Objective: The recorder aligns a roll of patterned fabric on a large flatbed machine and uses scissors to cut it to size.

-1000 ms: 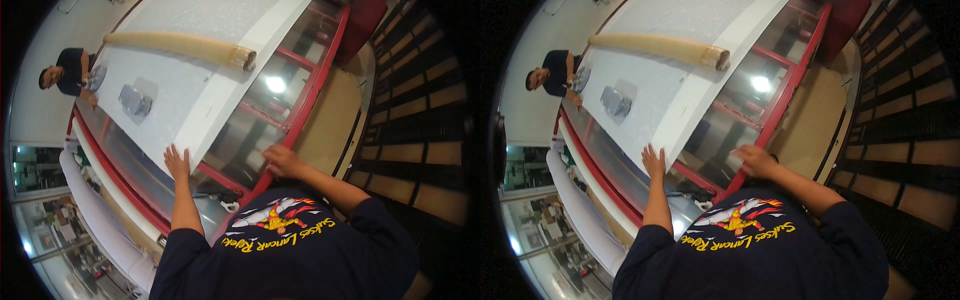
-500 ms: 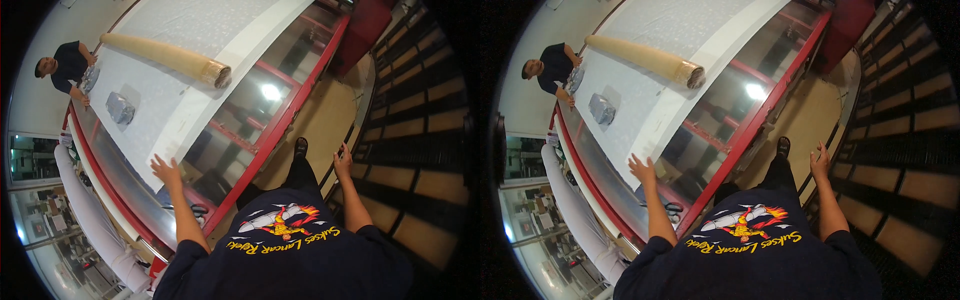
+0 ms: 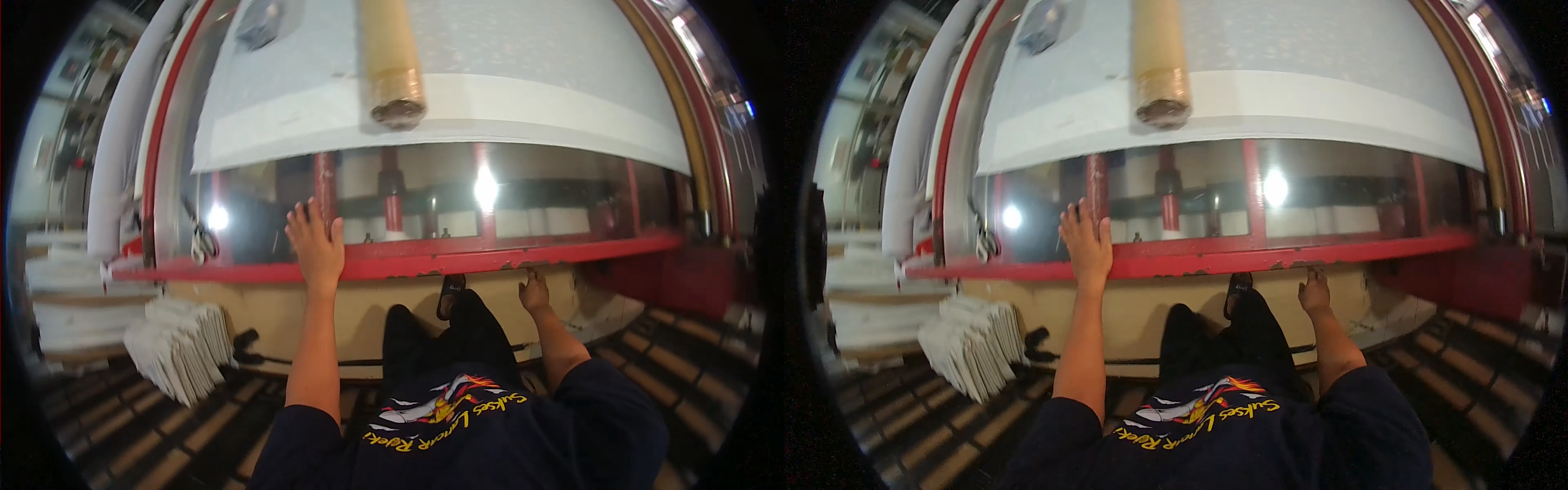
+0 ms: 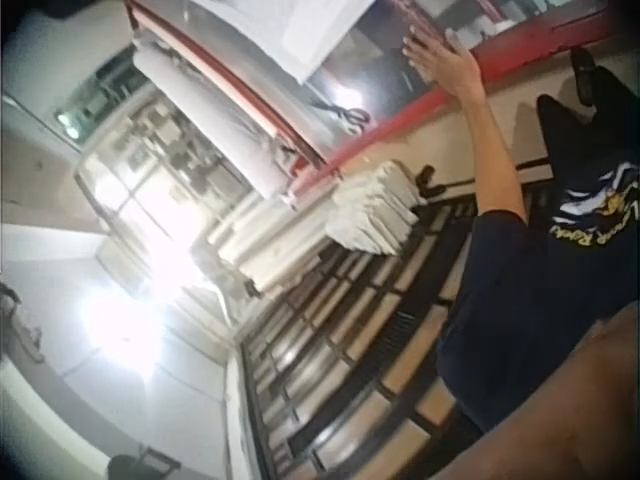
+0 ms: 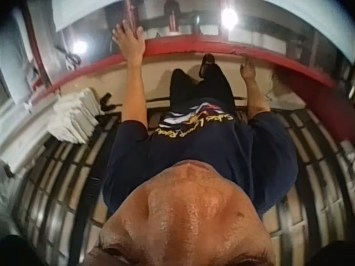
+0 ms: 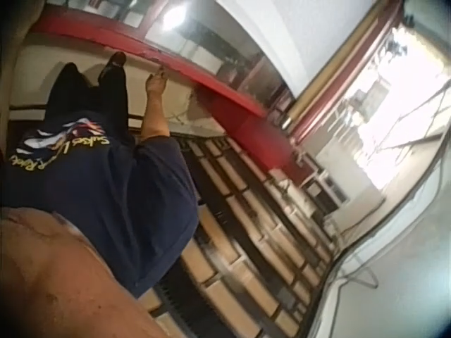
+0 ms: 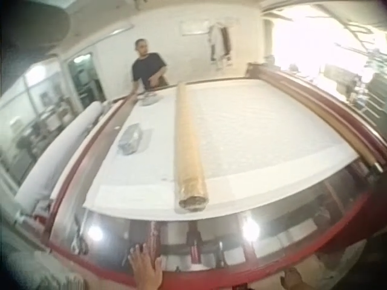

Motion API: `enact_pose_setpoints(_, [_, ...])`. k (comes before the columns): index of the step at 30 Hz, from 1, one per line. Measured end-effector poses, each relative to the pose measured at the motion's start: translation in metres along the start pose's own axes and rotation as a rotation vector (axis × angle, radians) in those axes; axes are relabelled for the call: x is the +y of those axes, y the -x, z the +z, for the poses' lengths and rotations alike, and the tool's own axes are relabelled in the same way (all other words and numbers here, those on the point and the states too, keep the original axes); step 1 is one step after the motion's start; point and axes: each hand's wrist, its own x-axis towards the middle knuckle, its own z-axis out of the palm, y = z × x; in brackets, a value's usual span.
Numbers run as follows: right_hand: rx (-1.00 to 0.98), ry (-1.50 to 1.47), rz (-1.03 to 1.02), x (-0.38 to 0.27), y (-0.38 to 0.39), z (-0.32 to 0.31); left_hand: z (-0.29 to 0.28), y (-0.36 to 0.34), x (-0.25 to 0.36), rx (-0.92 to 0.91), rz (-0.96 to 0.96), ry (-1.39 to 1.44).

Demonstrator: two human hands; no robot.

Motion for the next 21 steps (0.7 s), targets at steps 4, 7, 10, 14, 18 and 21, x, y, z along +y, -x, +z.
enact_pose_setpoints(4, [0.151, 0.295, -0.332, 0.033, -0.072, 0.040, 0.016, 0.003, 0.012, -0.037, 0.048, 0.002])
enact_pose_setpoints(7, [0.174, 0.342, -0.440, 0.025, -0.116, 0.065, 0.018, 0.009, 0.009, 0.028, 0.056, 0.026])
enact_pose_setpoints(10, [0.174, 0.409, -0.557, 0.024, -0.154, 0.108, 0.022, 0.012, 0.005, 0.128, 0.085, 0.006])
enact_pose_setpoints(14, [0.215, 0.488, -0.715, 0.009, -0.226, 0.170, 0.028, 0.016, 0.002, 0.216, 0.087, -0.002])
enact_pose_setpoints(18, [0.297, 0.516, -0.829, -0.013, -0.289, 0.228, 0.014, 0.040, -0.001, 0.097, 0.091, 0.015])
enact_pose_setpoints(21, [0.376, 0.492, -0.906, -0.036, -0.330, 0.271, 0.011, 0.051, -0.011, 0.100, 0.157, -0.029])
